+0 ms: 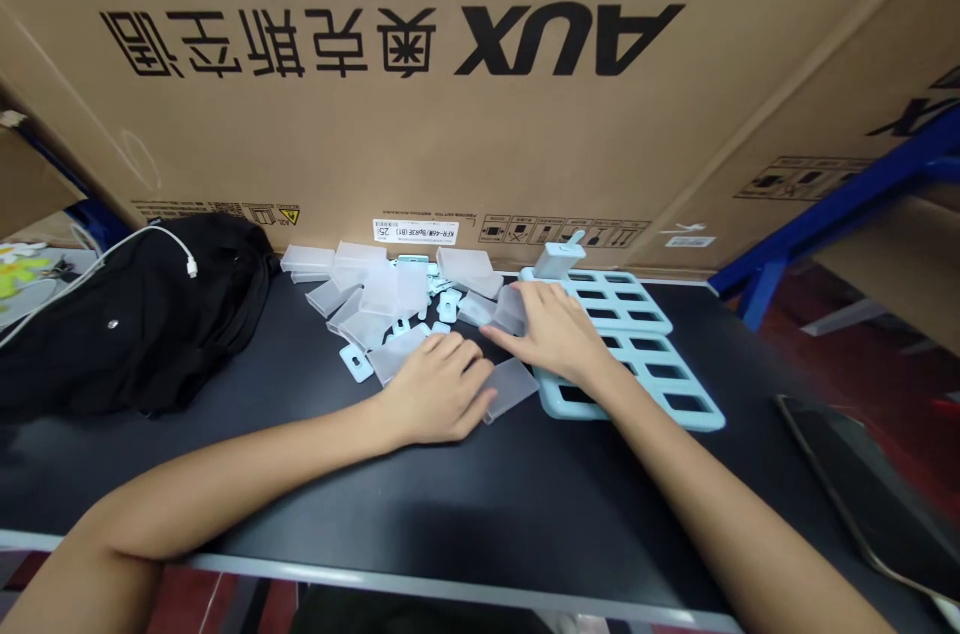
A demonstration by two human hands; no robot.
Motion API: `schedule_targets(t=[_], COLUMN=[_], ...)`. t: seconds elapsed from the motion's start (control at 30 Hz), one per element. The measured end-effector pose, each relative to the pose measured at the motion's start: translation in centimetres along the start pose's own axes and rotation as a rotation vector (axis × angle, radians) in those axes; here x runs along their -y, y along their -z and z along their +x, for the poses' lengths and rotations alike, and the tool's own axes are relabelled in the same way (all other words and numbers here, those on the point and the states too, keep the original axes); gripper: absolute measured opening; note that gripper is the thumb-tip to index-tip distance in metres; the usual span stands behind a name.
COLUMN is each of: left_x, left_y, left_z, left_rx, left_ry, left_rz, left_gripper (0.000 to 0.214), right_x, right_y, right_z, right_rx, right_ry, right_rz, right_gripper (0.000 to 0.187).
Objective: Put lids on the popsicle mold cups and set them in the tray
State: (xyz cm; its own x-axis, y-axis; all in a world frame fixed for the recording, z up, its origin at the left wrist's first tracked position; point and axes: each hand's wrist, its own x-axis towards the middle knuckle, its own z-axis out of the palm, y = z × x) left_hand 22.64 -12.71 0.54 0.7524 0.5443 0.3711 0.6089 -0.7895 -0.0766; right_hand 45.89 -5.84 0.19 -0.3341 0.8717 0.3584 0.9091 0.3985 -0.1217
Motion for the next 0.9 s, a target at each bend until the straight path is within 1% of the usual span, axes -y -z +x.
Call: schedule_targets(t=[0.07, 0.13, 0.27, 0.37, 0.47, 0.63, 0.8, 0.9], left_x=[0.6, 1.1, 1.3, 1.1, 1.0, 0.9, 0.3, -0.1], left_y=[0.4, 0.7, 0.7, 0.7, 0.8, 0.8, 1.2, 1.5], left_z=[0.2, 0.3, 0.3, 0.3, 0.3, 0.2, 0.2, 0.2], left_rx=[0.035, 0.053, 0.064, 0.078, 0.105, 0.129, 0.157, 0.179], left_ry=[0.089, 0.139, 0.147, 0.126, 0.065, -0.043, -0.094, -0.117], left_rz=[0.092, 0.135, 0.106, 0.083, 0.034, -0.004, -0.018, -0.032], left_gripper=[0.031, 0.031, 0.034, 0.033, 0.028, 0.023, 0.03, 0.031], right_x=[-0.1, -0.3, -0.5, -0.4, -0.6, -0.8, -0.6, -0.3], right_y=[-0.3, -0.4, -0.7, -1.0, -1.0, -0.6, -0.5, -0.5], right_z=[-0.2, -0.4, -0.6, -0.7, -0.8, -0.9, -1.0, -0.9], right_rx=[0.031, 0.04, 0.035, 0.028, 0.022, 0.055, 0.107, 0.137], right_ry=[-0.011, -0.014, -0.021, -0.029, -0.023, 0.038, 0.03, 0.032], right_rz=[-0.017, -0.021, -0.012, 0.02, 0.061, 0.108, 0.08, 0.07], right_gripper=[0.076, 0.073, 0.074, 0.079, 0.081, 0.067, 0.069, 0.057])
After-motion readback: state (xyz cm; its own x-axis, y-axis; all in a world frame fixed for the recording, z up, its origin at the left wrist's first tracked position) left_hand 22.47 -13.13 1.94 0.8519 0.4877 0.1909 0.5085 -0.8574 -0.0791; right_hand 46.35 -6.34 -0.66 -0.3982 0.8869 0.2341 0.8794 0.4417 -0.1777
